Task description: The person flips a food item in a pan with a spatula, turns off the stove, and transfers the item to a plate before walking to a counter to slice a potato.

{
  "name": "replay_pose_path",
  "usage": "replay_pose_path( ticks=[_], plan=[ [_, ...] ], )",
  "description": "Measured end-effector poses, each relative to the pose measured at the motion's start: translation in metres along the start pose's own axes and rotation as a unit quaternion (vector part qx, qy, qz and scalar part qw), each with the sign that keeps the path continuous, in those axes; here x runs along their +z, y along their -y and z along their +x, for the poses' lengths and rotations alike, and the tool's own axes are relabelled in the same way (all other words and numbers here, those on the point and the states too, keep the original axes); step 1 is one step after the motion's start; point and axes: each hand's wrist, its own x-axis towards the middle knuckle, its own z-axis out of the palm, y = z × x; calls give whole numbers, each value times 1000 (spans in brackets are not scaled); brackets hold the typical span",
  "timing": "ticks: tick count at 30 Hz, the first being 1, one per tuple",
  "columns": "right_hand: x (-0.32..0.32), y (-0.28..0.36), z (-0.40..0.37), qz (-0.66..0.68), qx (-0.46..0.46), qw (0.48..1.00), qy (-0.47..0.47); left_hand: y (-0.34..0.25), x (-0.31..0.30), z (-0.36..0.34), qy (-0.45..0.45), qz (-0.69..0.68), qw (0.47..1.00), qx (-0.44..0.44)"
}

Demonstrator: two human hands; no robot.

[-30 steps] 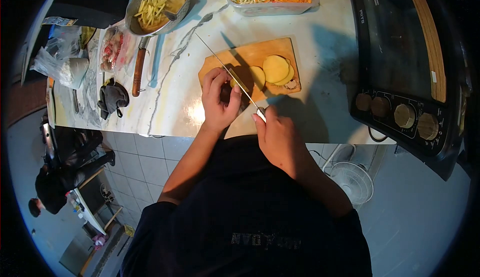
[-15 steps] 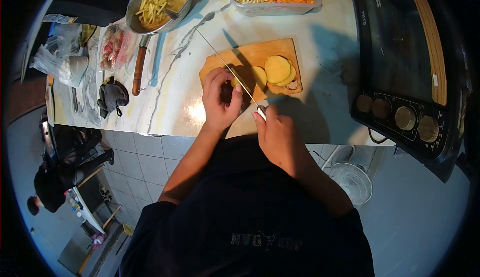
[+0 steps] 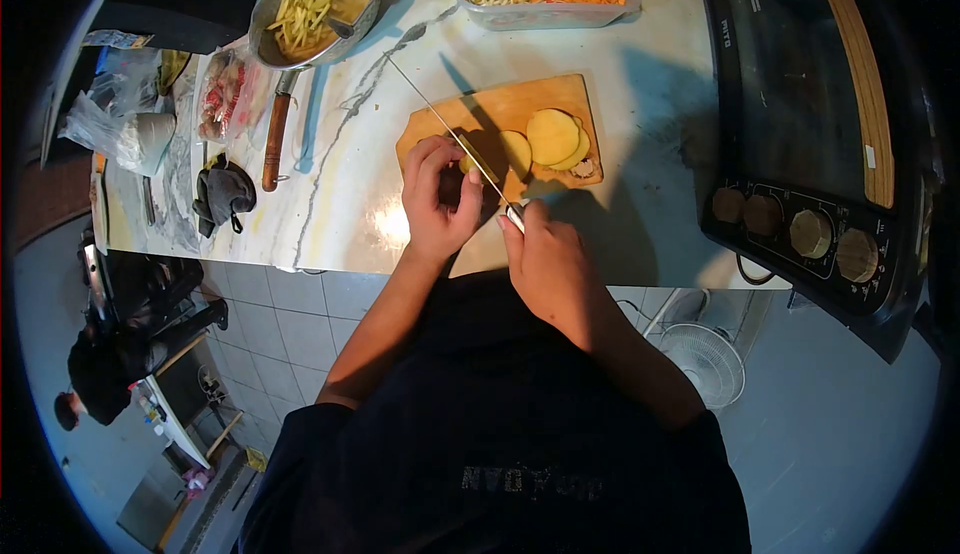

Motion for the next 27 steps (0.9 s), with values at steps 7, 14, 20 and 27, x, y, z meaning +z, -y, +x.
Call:
replay_pose_path(
  ticks=[7,14,20,27],
  plan=[
    [6,-5,3,-11,-15,1000,-19,1,0,1,-5,6,1000,3],
    [7,-8,-3,8,3,1000,-3,1,0,0,-4,-2,1000,4],
    [6,-7,-2,29,10,1000,-2,6,2,-2,-16,-28,999,-3],
    [1,-9,-3,14,1,1000,9,2,1,-1,-7,-14,1000,-15]
  ],
)
